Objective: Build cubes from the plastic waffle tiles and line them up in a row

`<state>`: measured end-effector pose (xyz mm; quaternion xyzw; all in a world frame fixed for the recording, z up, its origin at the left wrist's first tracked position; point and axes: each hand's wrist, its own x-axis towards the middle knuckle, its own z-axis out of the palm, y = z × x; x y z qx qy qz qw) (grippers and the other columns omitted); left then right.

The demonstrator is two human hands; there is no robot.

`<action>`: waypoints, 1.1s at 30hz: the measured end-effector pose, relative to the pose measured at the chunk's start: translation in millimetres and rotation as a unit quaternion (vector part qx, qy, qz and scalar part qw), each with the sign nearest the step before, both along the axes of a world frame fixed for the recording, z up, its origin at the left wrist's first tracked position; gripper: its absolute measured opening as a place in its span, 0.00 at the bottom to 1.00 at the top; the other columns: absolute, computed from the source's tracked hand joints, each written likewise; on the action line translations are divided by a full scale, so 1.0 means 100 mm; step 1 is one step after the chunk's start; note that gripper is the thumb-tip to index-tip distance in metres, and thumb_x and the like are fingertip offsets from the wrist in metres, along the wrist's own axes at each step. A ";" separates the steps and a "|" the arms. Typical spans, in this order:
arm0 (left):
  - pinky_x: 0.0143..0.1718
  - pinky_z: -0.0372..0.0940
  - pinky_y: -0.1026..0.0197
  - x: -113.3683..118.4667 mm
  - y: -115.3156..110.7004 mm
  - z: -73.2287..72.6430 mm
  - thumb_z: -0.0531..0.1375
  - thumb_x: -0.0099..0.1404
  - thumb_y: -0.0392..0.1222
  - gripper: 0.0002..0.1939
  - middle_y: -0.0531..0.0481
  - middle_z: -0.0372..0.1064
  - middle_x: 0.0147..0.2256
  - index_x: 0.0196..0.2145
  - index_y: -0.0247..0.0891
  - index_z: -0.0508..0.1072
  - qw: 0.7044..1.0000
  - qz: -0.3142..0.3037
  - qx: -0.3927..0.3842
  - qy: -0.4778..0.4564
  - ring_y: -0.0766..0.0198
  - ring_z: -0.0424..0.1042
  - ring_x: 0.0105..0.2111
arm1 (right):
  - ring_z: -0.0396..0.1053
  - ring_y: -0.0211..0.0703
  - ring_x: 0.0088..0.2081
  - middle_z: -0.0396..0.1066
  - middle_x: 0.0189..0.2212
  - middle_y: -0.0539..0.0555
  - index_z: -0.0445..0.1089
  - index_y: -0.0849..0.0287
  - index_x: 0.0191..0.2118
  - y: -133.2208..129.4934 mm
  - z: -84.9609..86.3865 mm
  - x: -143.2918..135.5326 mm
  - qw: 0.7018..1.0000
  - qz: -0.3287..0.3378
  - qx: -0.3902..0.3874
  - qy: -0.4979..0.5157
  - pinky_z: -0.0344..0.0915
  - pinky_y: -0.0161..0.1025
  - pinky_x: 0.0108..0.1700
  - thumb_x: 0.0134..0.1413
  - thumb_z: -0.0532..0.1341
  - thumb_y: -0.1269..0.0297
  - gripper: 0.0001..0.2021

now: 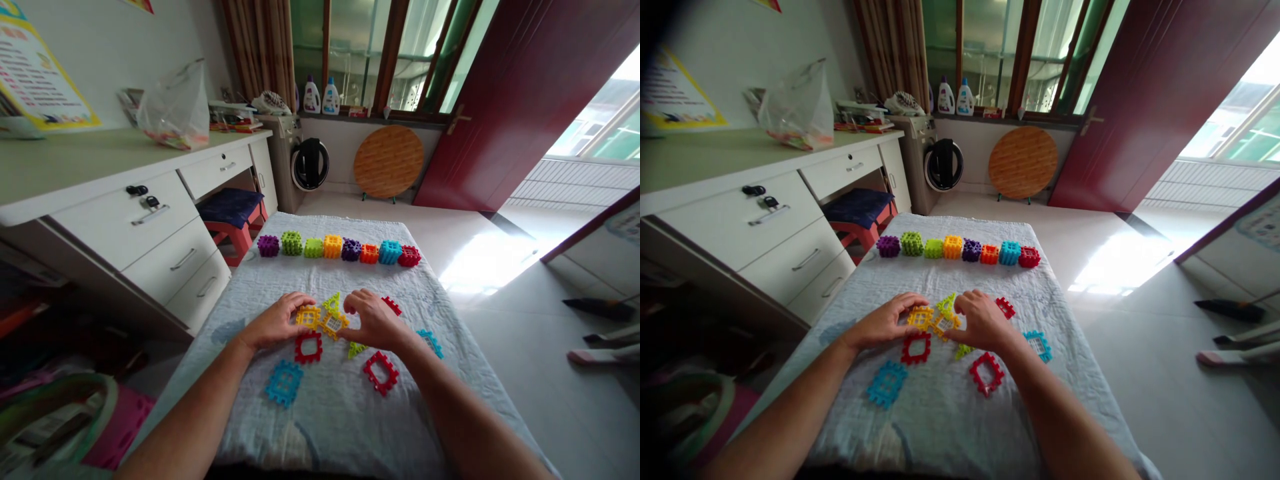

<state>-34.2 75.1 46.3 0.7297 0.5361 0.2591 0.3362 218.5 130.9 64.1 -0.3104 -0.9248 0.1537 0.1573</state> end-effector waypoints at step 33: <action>0.50 0.65 0.54 0.03 -0.03 -0.01 0.63 0.52 0.37 0.29 0.47 0.69 0.46 0.53 0.42 0.66 0.995 0.045 0.090 0.027 0.58 0.69 0.46 | 0.59 0.51 0.49 0.67 0.48 0.58 0.63 0.59 0.55 0.18 -0.28 0.12 0.999 -0.031 -0.014 0.005 0.57 0.49 0.52 0.44 0.59 0.71 0.28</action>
